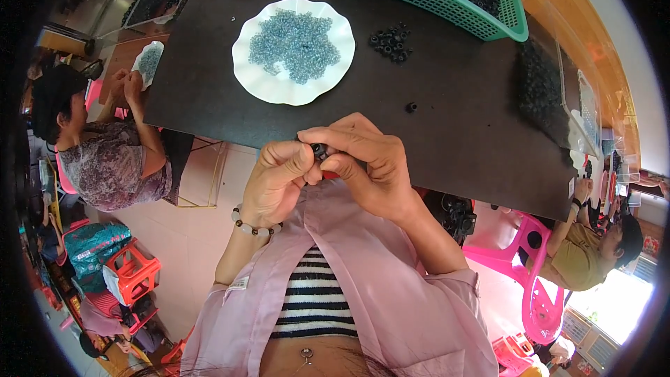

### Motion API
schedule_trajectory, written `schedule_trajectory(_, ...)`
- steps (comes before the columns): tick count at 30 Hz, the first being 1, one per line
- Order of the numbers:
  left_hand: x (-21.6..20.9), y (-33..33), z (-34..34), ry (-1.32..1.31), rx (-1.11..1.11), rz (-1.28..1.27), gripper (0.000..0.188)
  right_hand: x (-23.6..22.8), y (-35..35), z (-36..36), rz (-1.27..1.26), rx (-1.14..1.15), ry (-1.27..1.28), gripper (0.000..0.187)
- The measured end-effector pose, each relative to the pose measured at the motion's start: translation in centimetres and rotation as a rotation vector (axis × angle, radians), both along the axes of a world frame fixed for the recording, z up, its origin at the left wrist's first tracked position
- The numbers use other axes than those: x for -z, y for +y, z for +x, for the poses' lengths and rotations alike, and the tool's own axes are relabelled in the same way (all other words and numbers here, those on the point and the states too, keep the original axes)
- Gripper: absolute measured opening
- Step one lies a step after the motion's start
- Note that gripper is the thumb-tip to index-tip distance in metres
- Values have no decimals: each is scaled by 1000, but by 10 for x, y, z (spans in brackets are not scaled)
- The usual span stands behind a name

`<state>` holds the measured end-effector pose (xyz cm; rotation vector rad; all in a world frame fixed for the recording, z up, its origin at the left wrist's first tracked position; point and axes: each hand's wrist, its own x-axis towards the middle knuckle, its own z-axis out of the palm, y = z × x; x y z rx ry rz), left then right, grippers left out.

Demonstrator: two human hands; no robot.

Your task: Placing small blue beads into black circular components at a table.

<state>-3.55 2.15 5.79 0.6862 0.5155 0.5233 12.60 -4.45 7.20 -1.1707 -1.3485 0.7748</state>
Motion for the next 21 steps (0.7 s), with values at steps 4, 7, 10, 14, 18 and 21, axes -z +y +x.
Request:
schedule_trajectory(4, -3, 0, 0, -5, 19, 1, 28, 0, -1, -1, -5, 4, 21, 26)
schedule_trajectory(7, -3, -1, 1, 6, 15, 15, 28, 0, -2, -3, -13, 11, 37, 25)
schedule_trajectory(10, -3, -3, 2, 16, 4, 15, 28, 2, -3, -4, 15, 36, 48, 24)
schedule_trajectory(14, -3, -4, 0, -1, 13, 18, 26, 4, -3, -2, 29, 26, 1, 24)
schedule_trajectory(18, -1, -5, -1, -6, 21, 49, 25, 0, -5, -3, 30, 38, -24, 23)
schedule_trajectory(21, -6, -8, 0, 27, 10, 51, 24, -1, -6, -5, 71, 64, -41, 21)
